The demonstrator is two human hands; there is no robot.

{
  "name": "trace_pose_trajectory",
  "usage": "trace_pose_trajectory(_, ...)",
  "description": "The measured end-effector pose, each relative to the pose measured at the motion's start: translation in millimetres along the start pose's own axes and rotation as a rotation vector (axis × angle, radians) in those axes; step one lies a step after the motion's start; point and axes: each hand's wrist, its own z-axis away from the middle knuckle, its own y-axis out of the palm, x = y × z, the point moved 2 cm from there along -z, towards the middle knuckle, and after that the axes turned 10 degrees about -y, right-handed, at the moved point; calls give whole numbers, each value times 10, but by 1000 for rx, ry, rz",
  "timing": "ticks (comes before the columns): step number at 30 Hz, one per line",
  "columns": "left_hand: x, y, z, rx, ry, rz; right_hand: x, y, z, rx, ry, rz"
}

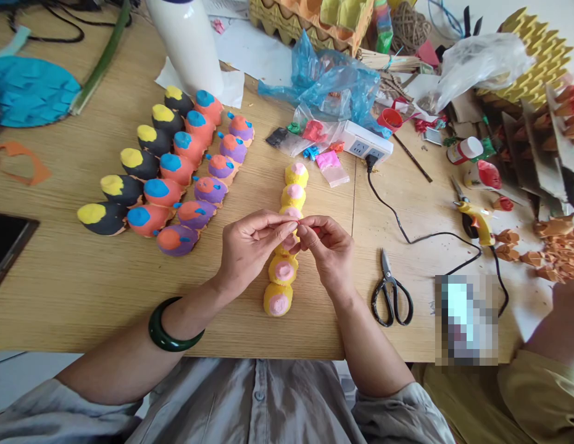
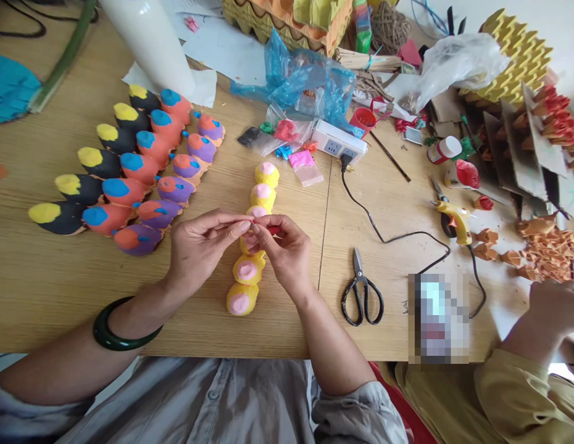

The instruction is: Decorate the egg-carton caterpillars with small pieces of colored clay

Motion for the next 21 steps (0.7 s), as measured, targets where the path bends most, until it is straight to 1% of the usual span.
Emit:
trace_pose_trajectory(5, 8, 2, 2, 14, -43, -8, 8, 6, 15, -10, -32, 9)
trace_pose_trajectory(13, -4, 32, 15, 82, -118, 89, 9, -11, 9, -23, -54, 7)
trace_pose_trajectory(17, 10, 27, 11, 79, -124, 75, 2, -23, 17, -21, -46, 5)
trace_pose_trajectory(21, 30, 12, -4, 44, -115, 68, 12, -21, 25, -23, -28, 24)
